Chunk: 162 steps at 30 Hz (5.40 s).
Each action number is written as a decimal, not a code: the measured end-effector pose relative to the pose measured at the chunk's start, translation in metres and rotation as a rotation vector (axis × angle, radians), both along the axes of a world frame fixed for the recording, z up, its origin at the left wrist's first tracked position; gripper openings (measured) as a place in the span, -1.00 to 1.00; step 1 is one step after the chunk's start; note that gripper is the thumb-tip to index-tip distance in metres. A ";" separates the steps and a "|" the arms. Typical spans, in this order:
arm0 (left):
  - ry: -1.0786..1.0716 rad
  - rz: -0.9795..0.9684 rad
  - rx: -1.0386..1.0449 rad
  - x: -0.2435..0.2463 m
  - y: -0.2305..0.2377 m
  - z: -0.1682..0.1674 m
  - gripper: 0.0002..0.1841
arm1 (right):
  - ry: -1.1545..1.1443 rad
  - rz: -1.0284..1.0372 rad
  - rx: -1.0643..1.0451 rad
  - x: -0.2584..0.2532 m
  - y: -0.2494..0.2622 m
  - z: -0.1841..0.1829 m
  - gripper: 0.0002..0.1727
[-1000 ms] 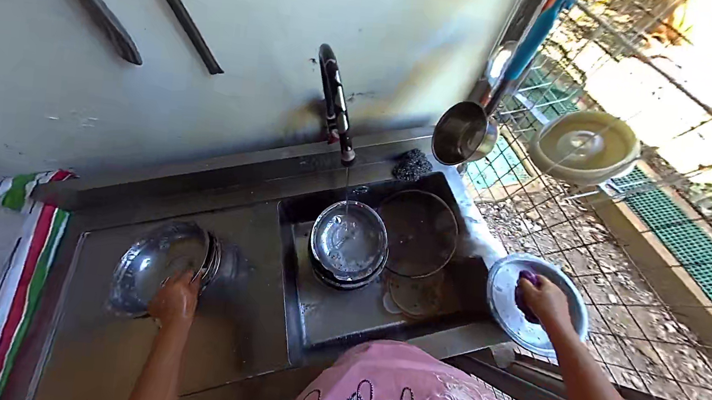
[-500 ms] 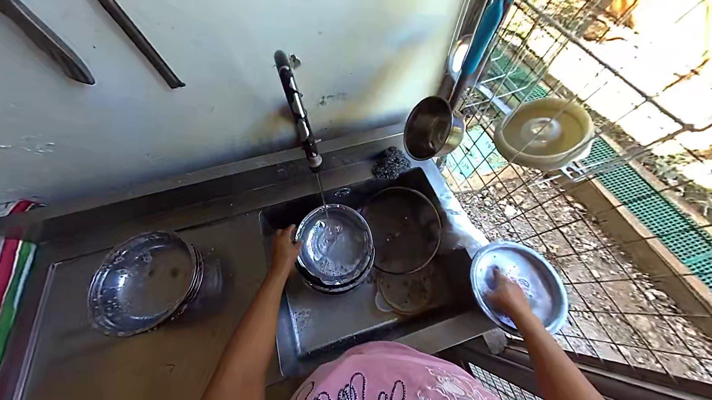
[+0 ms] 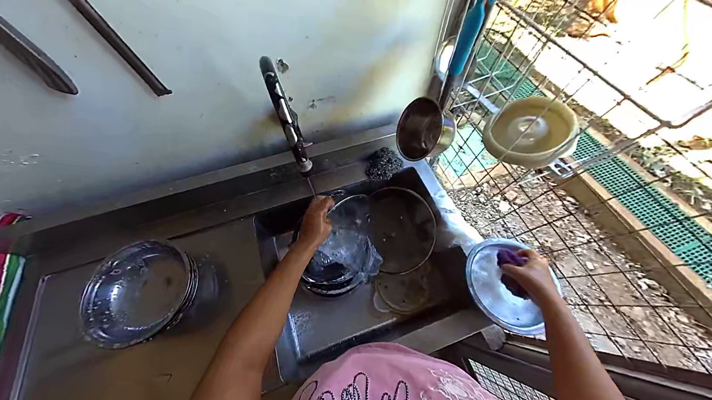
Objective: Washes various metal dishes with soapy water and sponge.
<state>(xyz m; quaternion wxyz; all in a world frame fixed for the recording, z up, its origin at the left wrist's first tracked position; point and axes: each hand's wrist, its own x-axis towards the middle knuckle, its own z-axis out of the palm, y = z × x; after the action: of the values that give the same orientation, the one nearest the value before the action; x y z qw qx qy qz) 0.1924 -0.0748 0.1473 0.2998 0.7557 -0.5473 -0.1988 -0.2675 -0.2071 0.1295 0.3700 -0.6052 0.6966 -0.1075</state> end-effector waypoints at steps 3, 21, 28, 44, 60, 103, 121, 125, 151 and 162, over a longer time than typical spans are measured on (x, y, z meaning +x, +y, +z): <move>-0.150 -0.182 -0.410 0.002 0.009 0.009 -0.61 | -0.464 -0.216 -0.017 0.021 0.015 0.035 -0.47; 1.029 0.658 -0.368 -0.069 0.076 -0.022 -0.43 | 0.037 1.202 -0.203 0.237 0.091 -0.001 -0.51; 1.321 0.556 -0.136 -0.114 0.057 -0.020 -0.44 | -0.200 1.139 -0.115 0.259 0.098 0.009 -0.47; 1.104 0.612 -0.029 -0.083 0.076 -0.014 -0.45 | 0.079 1.339 -0.246 0.194 0.066 -0.001 -0.51; 1.284 0.644 0.088 -0.116 0.055 -0.026 -0.39 | 0.038 1.277 0.005 0.241 0.103 0.018 -0.58; 1.203 0.629 0.034 -0.083 0.101 -0.015 -0.46 | 0.169 1.366 -0.259 0.200 0.072 -0.012 -0.31; 0.935 0.225 -0.153 -0.034 0.080 -0.016 -0.73 | -0.834 0.571 0.145 0.207 0.018 0.065 -0.61; 0.701 0.232 -0.072 -0.058 0.074 0.006 -0.70 | -0.686 0.747 -0.233 0.221 0.049 0.059 -0.60; 0.319 0.033 -0.114 -0.090 0.105 0.045 -0.68 | -0.277 0.982 -0.224 0.265 0.062 0.094 -0.55; 0.929 0.799 -0.199 -0.084 0.084 0.036 -0.50 | -0.500 0.577 -0.196 0.235 0.117 0.021 -0.51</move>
<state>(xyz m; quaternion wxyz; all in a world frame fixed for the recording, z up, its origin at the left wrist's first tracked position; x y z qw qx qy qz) 0.1086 0.0089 0.1830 0.6268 0.7052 -0.0505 -0.3274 -0.0329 -0.0901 0.1508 0.4839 -0.7636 0.3728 -0.2093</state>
